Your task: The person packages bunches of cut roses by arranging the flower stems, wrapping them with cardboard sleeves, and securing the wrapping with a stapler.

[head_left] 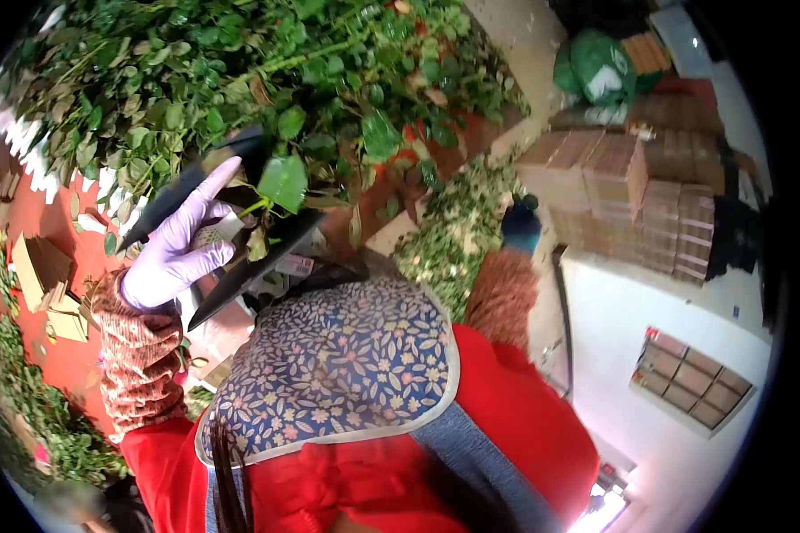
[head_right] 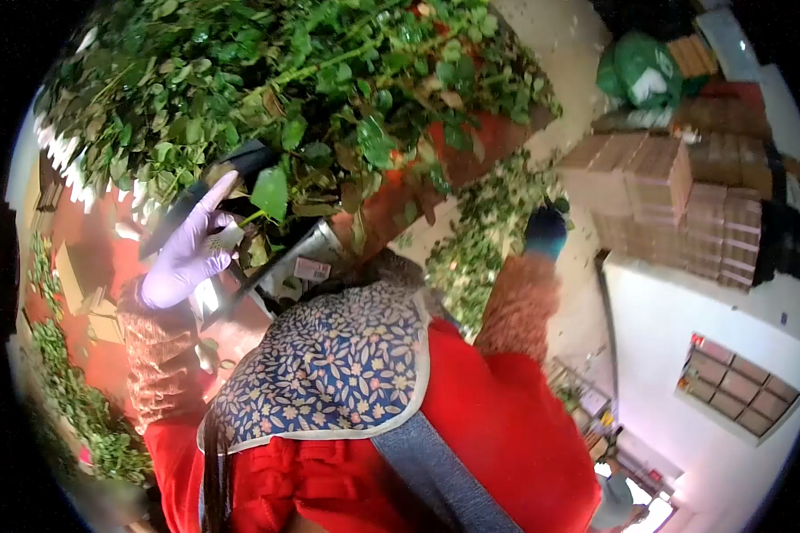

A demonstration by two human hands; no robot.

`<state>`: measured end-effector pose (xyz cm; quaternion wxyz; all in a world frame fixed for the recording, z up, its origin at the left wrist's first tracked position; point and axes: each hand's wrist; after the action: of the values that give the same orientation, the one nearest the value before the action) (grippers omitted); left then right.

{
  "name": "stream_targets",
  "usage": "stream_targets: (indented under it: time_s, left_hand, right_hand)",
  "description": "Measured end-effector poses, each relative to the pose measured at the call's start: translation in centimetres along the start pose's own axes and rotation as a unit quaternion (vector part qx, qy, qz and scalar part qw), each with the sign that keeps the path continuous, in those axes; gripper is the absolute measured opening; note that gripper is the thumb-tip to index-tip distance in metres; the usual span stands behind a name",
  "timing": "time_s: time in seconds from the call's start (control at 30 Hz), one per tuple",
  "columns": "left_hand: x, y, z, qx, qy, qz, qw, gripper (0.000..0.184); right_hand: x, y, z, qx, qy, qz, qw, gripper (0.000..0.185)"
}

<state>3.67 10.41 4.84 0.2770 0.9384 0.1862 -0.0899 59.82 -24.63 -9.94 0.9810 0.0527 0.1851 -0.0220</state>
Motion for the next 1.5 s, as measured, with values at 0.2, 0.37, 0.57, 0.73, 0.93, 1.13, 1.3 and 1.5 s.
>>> stream_targets:
  time_s: [0.2,0.37,0.57,0.73,0.93,1.13,1.3,1.5]
  left_hand:
    - [-1.0,-0.3,1.0,-0.05,-0.105,-0.033,0.993,0.088]
    - [-3.0,-4.3,7.2,-0.005,-0.076,-0.109,0.991,0.069]
    - [-3.8,-2.2,10.8,0.144,0.035,-0.321,0.935,0.051]
    - [-3.7,1.2,13.5,-0.074,0.111,-0.348,0.928,0.05]
    - [-4.9,1.1,16.1,-0.226,0.1,-0.329,0.912,0.028]
    - [-6.3,0.1,18.1,-0.134,0.106,-0.34,0.925,0.021]
    - [-5.3,-0.8,19.3,0.014,0.012,-0.431,0.902,0.022]
    - [-5.1,-1.7,19.1,0.268,0.141,-0.38,0.874,0.006]
  right_hand:
    - [-13.4,21.3,12.8,-0.069,-0.155,0.655,0.737,0.032]
    - [-28.1,30.7,8.6,-0.237,-0.211,0.779,0.54,0.03]
    - [-34.3,32.8,-4.3,-0.265,-0.396,0.85,0.222,0.032]
    - [-34.1,28.2,-8.2,-0.386,-0.406,0.823,0.1,0.03]
    - [-33.9,28.3,-8.9,-0.418,-0.338,0.843,0.014,0.028]
    - [-34.0,27.5,-10.9,-0.457,-0.427,0.777,-0.075,0.036]
    - [-35.6,27.6,-11.2,-0.491,-0.471,0.723,-0.12,0.043]
    - [-35.1,27.1,-11.6,-0.474,-0.464,0.741,-0.102,0.031]
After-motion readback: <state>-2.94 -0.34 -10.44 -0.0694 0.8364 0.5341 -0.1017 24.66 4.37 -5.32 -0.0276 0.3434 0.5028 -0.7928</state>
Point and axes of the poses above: each hand's wrist, its own x-axis towards the middle knuckle, its own y-axis out of the palm, z = x × y, and after that the axes turned 12 degrees about -x, right-handed
